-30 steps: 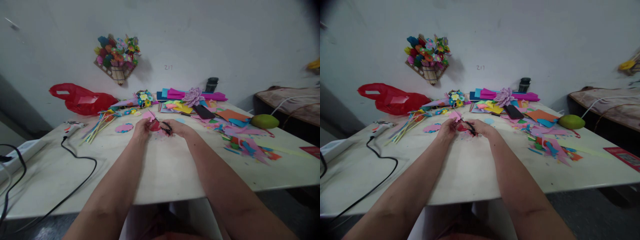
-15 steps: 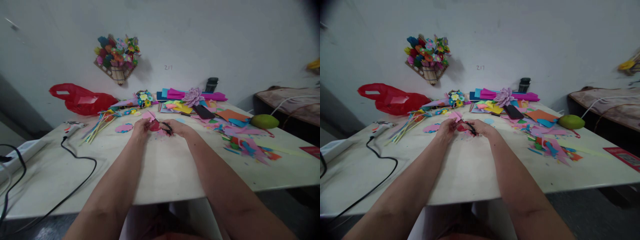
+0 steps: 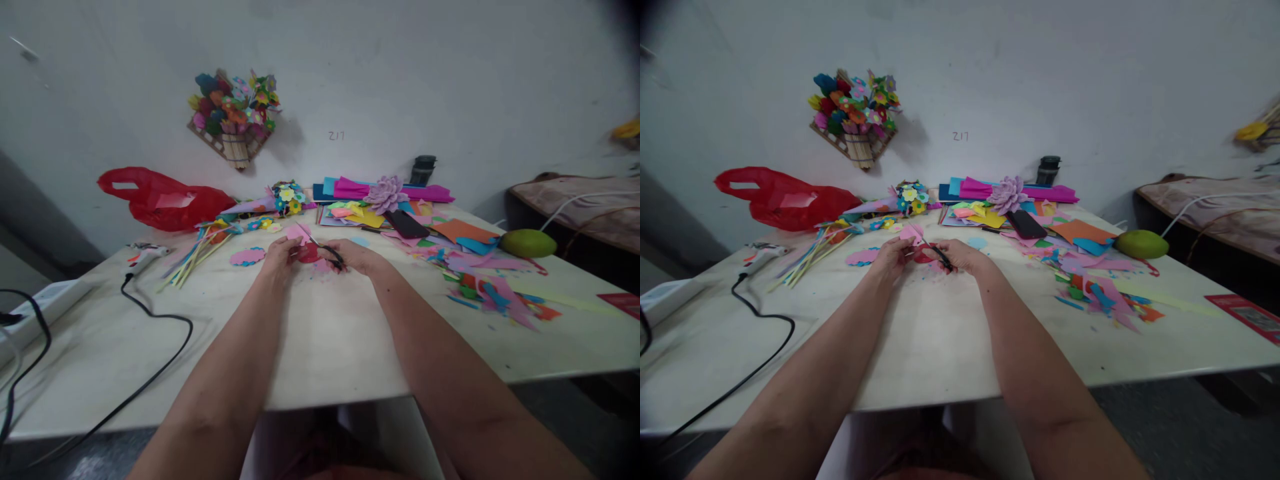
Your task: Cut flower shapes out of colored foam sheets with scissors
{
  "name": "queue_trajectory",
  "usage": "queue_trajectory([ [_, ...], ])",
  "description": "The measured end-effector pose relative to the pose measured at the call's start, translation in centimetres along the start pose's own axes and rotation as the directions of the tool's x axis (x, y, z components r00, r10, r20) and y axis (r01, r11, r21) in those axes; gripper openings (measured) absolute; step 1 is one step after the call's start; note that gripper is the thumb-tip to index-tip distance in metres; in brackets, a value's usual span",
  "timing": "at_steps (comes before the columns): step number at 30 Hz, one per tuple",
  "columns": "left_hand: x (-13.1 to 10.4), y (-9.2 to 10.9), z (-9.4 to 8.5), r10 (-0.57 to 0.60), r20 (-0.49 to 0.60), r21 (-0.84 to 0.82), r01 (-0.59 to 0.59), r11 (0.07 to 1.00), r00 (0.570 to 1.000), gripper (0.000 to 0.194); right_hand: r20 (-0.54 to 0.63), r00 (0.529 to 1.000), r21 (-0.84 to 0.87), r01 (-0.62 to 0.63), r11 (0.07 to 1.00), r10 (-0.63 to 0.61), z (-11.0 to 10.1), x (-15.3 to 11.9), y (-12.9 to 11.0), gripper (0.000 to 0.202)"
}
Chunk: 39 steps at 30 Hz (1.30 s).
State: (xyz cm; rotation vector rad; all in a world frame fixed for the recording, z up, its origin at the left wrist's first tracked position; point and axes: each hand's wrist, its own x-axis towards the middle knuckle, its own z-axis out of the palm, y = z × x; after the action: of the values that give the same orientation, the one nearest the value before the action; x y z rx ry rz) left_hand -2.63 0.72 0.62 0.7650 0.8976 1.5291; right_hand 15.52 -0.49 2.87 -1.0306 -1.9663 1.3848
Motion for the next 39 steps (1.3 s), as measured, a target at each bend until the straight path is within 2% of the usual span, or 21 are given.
queue_trajectory([
  [9, 0.0, 0.0, 0.0, 0.023, 0.000, 0.037, -0.023, 0.999, 1.000, 0.015, -0.005, 1.000, -0.025, 0.016, 1.000, -0.016, -0.1, 0.3, 0.6, 0.026],
  [16, 0.3, -0.2, -0.1, -0.005, -0.039, 0.013, 0.005, 1.000, 0.999, 0.019, -0.006, 0.999, -0.025, 0.031, 0.999, -0.032, -0.1, 0.4, 0.8, 0.029],
  [21, 0.6, -0.4, -0.2, -0.011, -0.050, -0.007, 0.011, 1.000, 0.999, 0.015, -0.004, 0.999, -0.038, 0.051, 0.998, -0.051, -0.1, 0.7, 1.1, 0.031],
  [39, 0.6, -0.5, -0.5, 0.049, 0.010, -0.002, -0.049, 0.999, 0.999, 0.013, 0.053, 0.998, 0.093, 0.022, 0.995, -0.027, -0.2, 0.2, 1.0, 0.034],
])
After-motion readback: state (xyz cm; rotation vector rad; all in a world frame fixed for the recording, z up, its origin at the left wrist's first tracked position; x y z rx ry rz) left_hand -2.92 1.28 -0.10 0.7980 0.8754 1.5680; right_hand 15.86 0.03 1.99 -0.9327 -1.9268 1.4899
